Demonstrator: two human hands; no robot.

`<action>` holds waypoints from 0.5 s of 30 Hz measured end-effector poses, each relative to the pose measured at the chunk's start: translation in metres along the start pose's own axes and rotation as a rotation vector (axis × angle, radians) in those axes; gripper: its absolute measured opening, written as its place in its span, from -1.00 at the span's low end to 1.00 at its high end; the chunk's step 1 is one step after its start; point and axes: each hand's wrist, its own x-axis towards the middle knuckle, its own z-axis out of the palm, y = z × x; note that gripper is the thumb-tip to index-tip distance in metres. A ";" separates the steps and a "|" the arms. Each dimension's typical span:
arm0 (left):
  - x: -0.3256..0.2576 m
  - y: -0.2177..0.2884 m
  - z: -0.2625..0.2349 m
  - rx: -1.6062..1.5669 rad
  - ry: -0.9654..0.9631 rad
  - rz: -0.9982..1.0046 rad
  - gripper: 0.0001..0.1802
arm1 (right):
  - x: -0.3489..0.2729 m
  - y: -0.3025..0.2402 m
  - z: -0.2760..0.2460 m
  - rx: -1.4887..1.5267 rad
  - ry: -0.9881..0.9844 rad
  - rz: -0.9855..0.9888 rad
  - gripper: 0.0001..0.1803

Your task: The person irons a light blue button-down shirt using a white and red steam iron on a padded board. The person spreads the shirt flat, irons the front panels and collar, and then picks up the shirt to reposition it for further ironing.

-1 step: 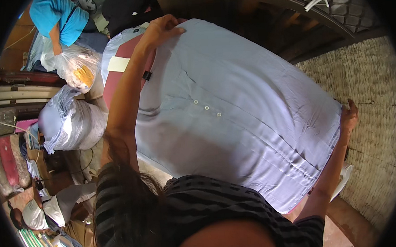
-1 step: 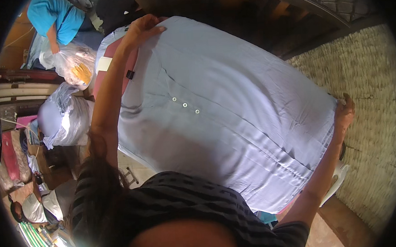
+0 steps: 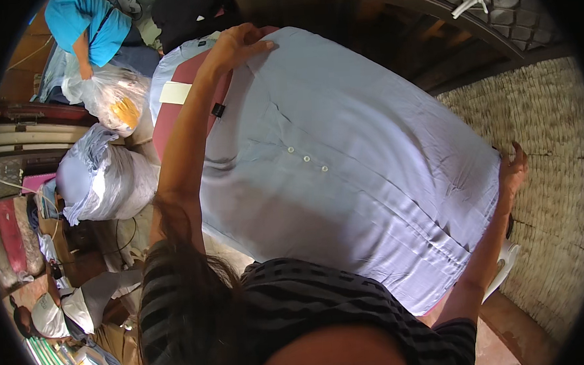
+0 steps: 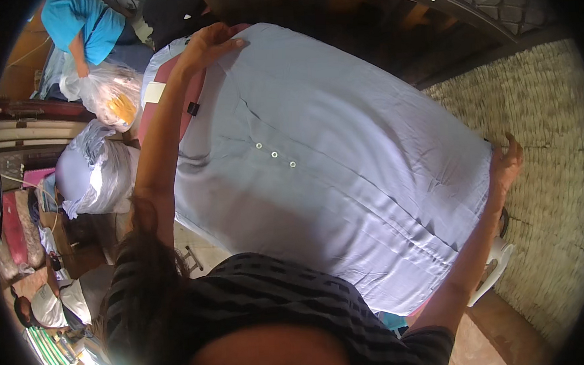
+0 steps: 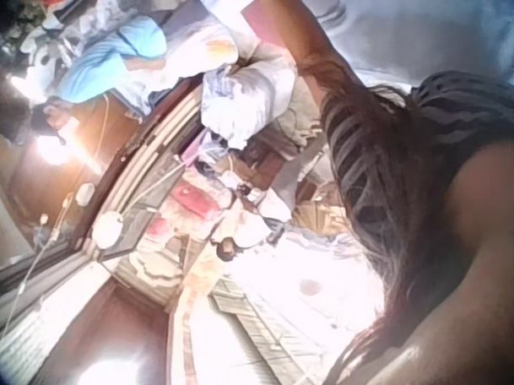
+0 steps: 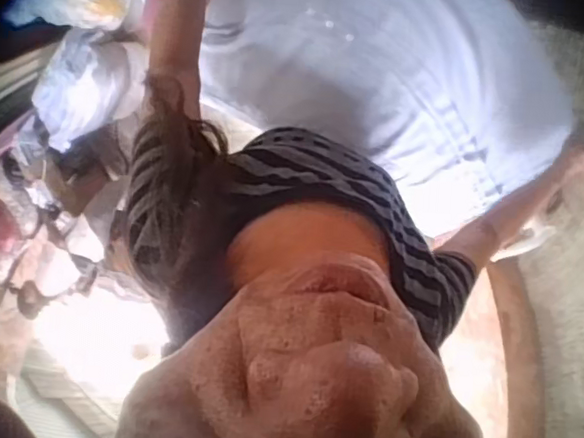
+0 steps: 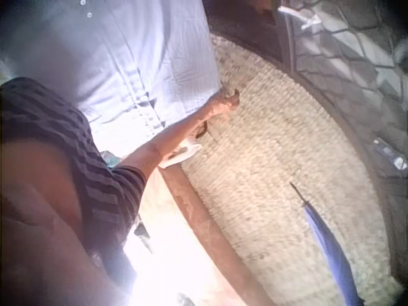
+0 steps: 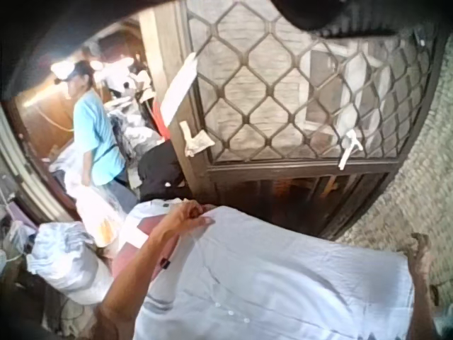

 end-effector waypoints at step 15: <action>-0.050 -0.021 0.008 -0.104 0.298 0.126 -0.67 | 0.034 -0.516 0.085 0.604 -0.274 -0.767 -0.73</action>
